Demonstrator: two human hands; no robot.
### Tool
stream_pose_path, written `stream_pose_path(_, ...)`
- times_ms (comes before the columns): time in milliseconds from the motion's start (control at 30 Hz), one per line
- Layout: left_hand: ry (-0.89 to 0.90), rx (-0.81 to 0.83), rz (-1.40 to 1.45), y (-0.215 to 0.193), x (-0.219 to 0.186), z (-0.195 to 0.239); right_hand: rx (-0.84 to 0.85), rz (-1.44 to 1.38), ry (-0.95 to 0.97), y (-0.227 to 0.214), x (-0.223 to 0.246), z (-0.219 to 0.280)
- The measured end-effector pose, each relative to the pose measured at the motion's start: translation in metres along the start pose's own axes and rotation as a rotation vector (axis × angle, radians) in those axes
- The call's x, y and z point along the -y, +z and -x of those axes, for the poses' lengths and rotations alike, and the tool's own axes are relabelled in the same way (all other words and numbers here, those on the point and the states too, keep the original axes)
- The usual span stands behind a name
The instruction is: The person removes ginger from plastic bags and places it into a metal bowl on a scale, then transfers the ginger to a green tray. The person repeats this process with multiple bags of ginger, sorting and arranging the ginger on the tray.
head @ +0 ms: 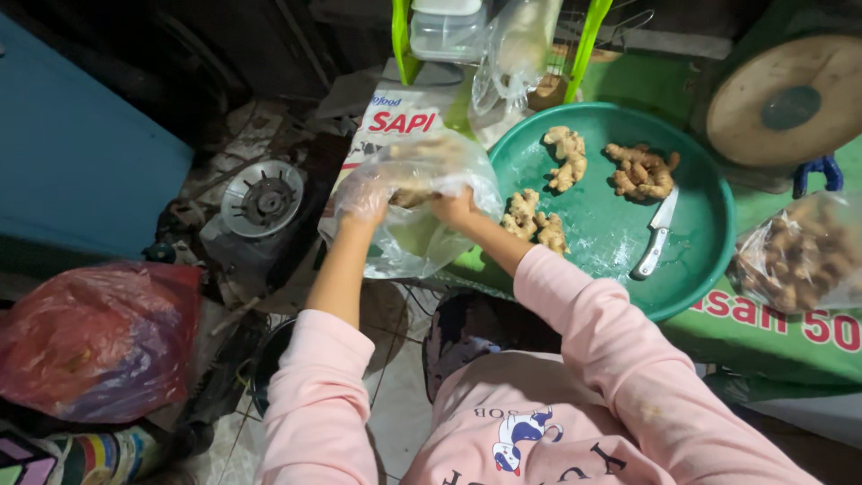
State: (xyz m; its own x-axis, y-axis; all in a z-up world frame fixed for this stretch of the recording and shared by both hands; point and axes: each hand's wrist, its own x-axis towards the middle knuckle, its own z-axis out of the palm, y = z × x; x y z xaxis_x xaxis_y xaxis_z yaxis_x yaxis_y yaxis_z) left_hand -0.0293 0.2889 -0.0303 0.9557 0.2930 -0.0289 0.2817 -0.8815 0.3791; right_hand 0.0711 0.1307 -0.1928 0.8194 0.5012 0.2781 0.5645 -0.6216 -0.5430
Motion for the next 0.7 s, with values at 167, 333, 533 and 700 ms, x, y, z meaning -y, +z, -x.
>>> stream_pose_path(167, 0.004, 0.011, -0.026, -0.003, 0.007, -0.002, 0.185, -0.774, 0.168, -0.054, 0.008, -0.017)
stream_pose_path(333, 0.027, 0.017, -0.027, 0.007, -0.001, -0.003, 0.528, -0.857, 0.524, -0.119, 0.043, 0.001)
stream_pose_path(533, 0.027, 0.021, -0.025, 0.014, -0.007, -0.003, 0.574, -0.830, 0.588, -0.161, 0.067, 0.013)
stream_pose_path(700, 0.030, 0.011, -0.034, 0.013, -0.012, 0.001, 0.516, -0.682, 0.446, -0.170, 0.068, 0.016)
